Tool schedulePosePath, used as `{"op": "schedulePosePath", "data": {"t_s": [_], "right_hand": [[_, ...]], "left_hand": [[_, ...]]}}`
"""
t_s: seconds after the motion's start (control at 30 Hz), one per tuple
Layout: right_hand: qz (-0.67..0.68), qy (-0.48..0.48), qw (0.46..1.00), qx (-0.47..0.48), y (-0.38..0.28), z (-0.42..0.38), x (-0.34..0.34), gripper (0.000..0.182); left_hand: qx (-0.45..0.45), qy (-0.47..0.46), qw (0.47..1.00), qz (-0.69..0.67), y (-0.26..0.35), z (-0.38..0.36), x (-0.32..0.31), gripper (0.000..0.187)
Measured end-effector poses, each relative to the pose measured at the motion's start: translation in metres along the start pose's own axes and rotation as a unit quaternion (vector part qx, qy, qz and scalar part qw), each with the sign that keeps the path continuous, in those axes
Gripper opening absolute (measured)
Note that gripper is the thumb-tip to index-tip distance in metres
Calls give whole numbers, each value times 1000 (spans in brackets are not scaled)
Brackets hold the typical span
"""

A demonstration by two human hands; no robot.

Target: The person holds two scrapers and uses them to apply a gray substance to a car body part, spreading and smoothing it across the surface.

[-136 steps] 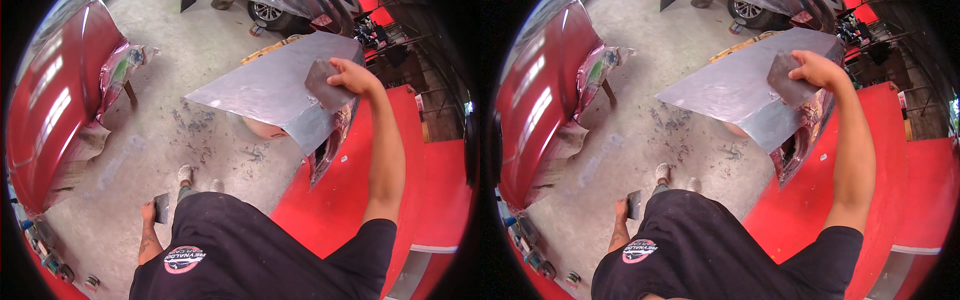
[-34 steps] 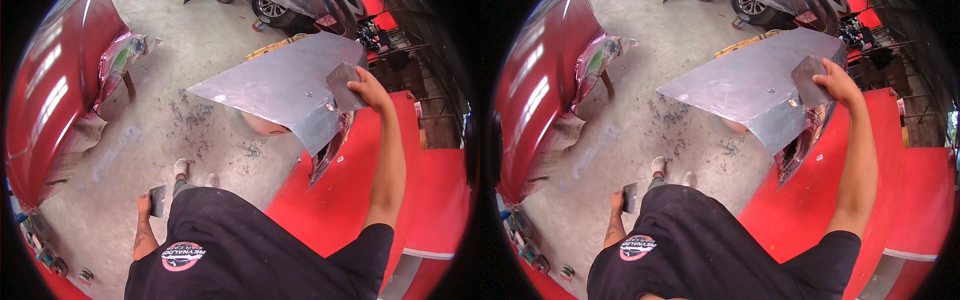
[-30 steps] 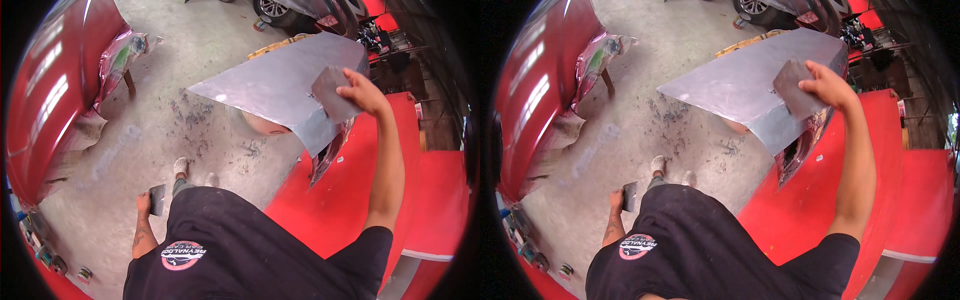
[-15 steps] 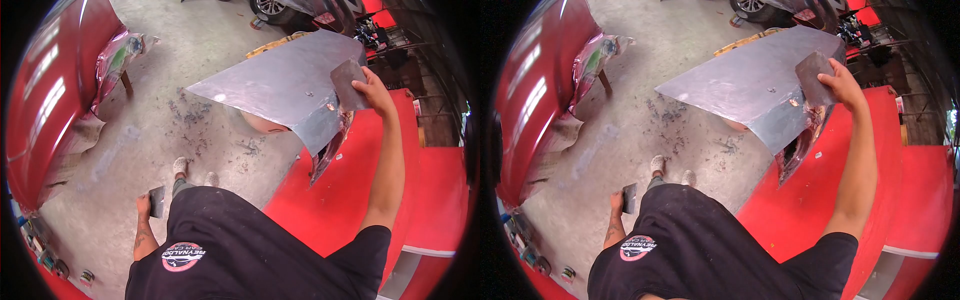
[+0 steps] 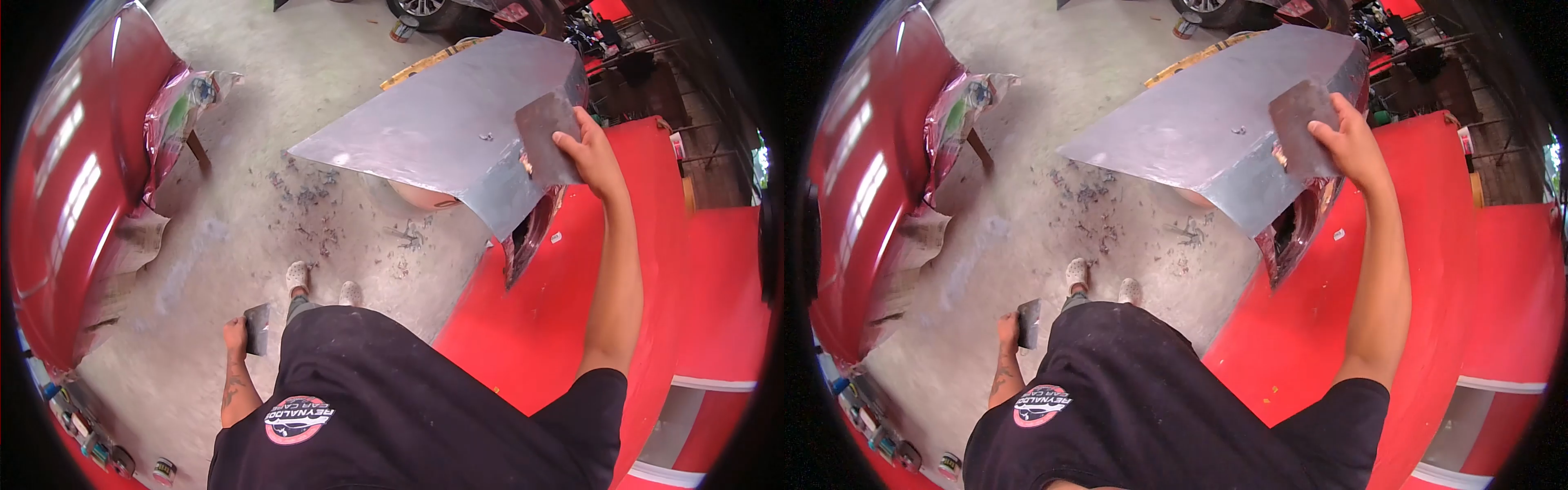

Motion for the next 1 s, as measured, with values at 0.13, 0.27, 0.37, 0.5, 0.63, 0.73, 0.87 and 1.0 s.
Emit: {"op": "schedulePosePath", "data": {"t_s": [0.13, 0.27, 0.37, 0.5, 0.63, 0.73, 0.87, 1.0], "right_hand": [[44, 7, 998, 50, -19, -18, -22, 38], [25, -18, 999, 34, -16, -15, -20, 42], [34, 24, 999, -7, 8, -7, -6, 43], [26, -13, 999, 15, -20, -14, -17, 43], [14, -27, 999, -20, -11, -9, -11, 45], [-17, -18, 999, 47, -7, -5, -19, 45], [-47, -45, 997, -34, -20, -2, -9, 48], [-40, -53, 998, 22, -18, 3, -18, 47]], "left_hand": [[-13, 9, 1000, -23, 10, -9, 0, 32], [6, 9, 1000, -2, -17, -2, -2, 31], [7, 0, 1000, -30, -32, 2, -4, 32], [22, -3, 999, -40, -31, -4, -5, 32], [24, -1, 999, -47, -25, -3, -3, 31], [4, 0, 998, -61, -8, -10, -4, 32], [0, 18, 1000, -25, -2, -9, -1, 32], [2, 0, 1000, -27, -3, -12, -5, 31]]}}
Point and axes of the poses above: each hand's wrist, its own z-axis towards the middle knuckle, its own x-axis out of the back of the hand, y = z × x, the point moved 8 cm from there along z, towards the middle knuckle, and after that the axes turned 6 degrees about -z, right-handed, at the moved point
